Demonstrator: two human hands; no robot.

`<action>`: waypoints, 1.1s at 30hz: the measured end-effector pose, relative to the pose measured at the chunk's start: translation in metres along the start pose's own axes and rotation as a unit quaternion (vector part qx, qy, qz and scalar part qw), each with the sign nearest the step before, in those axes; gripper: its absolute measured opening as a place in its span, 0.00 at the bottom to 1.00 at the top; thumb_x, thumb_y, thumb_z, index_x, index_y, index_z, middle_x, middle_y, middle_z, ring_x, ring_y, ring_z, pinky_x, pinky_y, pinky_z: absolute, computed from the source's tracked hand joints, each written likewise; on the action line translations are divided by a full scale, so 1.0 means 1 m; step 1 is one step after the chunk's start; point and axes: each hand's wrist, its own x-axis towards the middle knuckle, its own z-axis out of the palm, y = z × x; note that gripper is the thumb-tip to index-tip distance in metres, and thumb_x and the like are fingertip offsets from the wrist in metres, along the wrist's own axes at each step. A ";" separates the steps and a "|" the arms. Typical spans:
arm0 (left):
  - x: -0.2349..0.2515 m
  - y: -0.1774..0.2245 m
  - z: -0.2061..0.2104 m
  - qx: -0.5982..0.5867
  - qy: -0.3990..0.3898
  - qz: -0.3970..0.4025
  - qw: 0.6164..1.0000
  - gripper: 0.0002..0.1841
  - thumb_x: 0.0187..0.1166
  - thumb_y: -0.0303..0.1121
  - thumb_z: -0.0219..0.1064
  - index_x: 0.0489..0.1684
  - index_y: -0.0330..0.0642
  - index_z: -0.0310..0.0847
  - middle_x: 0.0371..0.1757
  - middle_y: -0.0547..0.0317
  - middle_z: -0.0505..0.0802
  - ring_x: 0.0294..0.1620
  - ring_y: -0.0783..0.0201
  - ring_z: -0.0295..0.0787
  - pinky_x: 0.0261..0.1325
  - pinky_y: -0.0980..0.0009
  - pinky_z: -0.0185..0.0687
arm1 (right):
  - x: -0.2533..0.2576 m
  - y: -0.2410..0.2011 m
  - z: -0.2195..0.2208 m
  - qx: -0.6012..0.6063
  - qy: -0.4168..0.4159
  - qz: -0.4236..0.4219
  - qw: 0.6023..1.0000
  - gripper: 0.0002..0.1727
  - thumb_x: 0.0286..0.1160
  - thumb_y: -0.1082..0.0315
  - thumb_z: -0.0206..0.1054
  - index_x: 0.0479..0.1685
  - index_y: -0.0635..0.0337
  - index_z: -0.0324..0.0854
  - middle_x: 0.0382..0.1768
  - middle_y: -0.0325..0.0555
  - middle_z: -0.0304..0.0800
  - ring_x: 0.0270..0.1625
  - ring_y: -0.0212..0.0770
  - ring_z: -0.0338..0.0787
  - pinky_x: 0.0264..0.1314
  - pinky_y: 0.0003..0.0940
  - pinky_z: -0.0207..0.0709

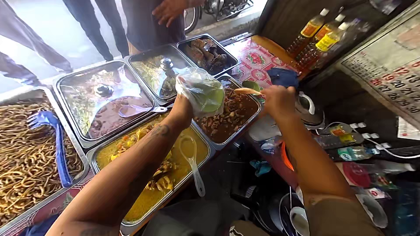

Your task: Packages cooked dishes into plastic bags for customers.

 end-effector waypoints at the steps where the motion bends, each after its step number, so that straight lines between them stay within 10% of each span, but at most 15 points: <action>1: 0.003 0.000 0.003 0.005 0.004 -0.008 1.000 0.11 0.93 0.32 0.42 0.58 0.51 0.70 0.43 0.66 0.86 0.44 0.72 0.86 0.48 0.70 0.86 | 0.004 0.003 0.003 -0.004 0.016 -0.013 1.000 0.16 0.73 0.83 0.62 0.53 0.65 0.91 0.51 0.69 0.91 0.61 0.74 0.86 0.65 0.80 0.65; 5: 0.018 -0.006 0.013 0.026 0.020 -0.035 0.999 0.12 0.95 0.38 0.41 0.62 0.51 0.70 0.45 0.63 0.86 0.45 0.69 0.86 0.46 0.67 0.86 | 0.016 0.010 0.038 -0.028 0.019 -0.049 0.998 0.18 0.70 0.86 0.62 0.56 0.71 0.89 0.49 0.74 0.89 0.61 0.78 0.84 0.66 0.82 0.63; 13: 0.034 -0.015 0.015 0.013 0.006 -0.055 0.998 0.12 0.95 0.39 0.44 0.64 0.51 0.69 0.47 0.60 0.88 0.45 0.65 0.88 0.45 0.64 0.87 | 0.013 0.008 0.034 -0.018 -0.102 0.143 0.984 0.18 0.75 0.76 0.62 0.60 0.57 0.91 0.60 0.70 0.87 0.70 0.72 0.81 0.72 0.83 0.55; 24: 0.033 -0.012 0.024 0.050 0.004 -0.060 0.997 0.13 0.95 0.38 0.45 0.68 0.50 0.68 0.47 0.59 0.87 0.44 0.68 0.87 0.44 0.66 0.86 | 0.016 0.015 0.040 0.150 -0.184 0.207 0.949 0.14 0.80 0.67 0.66 0.57 0.56 0.93 0.58 0.64 0.92 0.68 0.68 0.85 0.69 0.76 0.69; 29: 0.034 -0.017 0.022 0.053 0.003 -0.066 0.996 0.12 0.94 0.37 0.48 0.69 0.50 0.68 0.48 0.58 0.87 0.44 0.66 0.87 0.44 0.65 0.87 | 0.017 0.008 0.048 0.156 -0.199 0.195 0.948 0.13 0.78 0.66 0.68 0.55 0.55 0.94 0.58 0.62 0.92 0.70 0.67 0.83 0.76 0.80 0.57; 33: 0.037 -0.022 0.025 0.070 0.004 -0.077 0.995 0.14 0.94 0.40 0.48 0.70 0.50 0.68 0.48 0.55 0.87 0.43 0.63 0.87 0.41 0.62 0.85 | 0.017 0.019 0.069 0.294 -0.193 0.219 0.910 0.12 0.76 0.71 0.67 0.53 0.60 0.93 0.52 0.61 0.93 0.59 0.59 0.90 0.64 0.65 0.78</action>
